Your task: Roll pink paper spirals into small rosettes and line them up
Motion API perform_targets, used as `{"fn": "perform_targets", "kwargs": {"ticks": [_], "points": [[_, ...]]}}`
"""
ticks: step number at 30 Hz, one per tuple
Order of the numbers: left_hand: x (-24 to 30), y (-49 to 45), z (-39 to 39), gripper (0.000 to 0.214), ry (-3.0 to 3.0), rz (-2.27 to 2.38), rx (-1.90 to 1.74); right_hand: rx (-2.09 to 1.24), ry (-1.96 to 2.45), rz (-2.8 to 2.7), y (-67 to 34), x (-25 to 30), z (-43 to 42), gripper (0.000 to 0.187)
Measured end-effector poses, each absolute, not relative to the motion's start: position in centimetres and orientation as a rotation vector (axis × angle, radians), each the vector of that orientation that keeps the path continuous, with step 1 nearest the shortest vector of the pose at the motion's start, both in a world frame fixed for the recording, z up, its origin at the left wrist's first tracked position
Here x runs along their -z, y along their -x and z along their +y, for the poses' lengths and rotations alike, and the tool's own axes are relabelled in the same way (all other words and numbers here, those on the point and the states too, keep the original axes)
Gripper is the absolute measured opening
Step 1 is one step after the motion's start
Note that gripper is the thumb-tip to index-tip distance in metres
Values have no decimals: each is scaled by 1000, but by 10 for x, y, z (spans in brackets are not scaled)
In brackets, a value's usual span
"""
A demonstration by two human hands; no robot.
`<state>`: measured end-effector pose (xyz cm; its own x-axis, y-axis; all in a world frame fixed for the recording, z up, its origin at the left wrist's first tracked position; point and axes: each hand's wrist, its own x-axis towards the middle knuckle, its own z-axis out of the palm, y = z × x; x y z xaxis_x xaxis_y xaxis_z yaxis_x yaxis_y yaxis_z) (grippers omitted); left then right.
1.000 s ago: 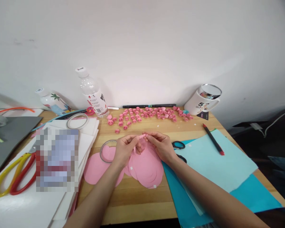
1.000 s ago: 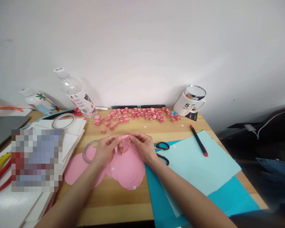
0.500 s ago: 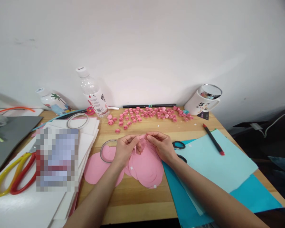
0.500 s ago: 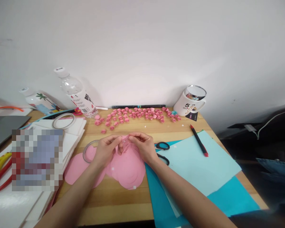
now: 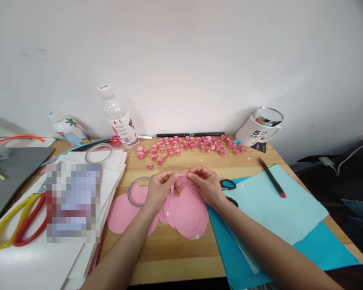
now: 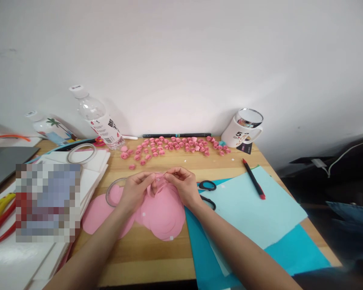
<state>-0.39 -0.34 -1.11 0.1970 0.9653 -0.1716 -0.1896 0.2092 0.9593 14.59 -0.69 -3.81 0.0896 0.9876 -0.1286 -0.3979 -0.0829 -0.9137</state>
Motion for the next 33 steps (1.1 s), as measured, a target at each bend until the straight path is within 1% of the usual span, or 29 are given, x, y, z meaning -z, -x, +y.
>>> {"fn": "perform_targets", "kwargs": {"ticks": [5, 10, 15, 28, 33], "points": [[12, 4, -3, 21, -1014, 1006, -1039, -1343, 1070, -768, -146, 39, -7, 17], [12, 5, -2, 17, -975, 1013, -1055, -1388, 1052, -758, -146, 39, -7, 19], [13, 5, -2, 20, -1004, 1020, -1044, -1394, 1041, -750, -147, 40, -6, 18], [11, 3, -2, 18, -983, 1016, -1054, -1391, 1040, -733, -147, 44, -6, 18], [14, 4, -2, 18, -973, 1009, -1053, -1428, 1032, -767, -147, 40, -6, 21]]}}
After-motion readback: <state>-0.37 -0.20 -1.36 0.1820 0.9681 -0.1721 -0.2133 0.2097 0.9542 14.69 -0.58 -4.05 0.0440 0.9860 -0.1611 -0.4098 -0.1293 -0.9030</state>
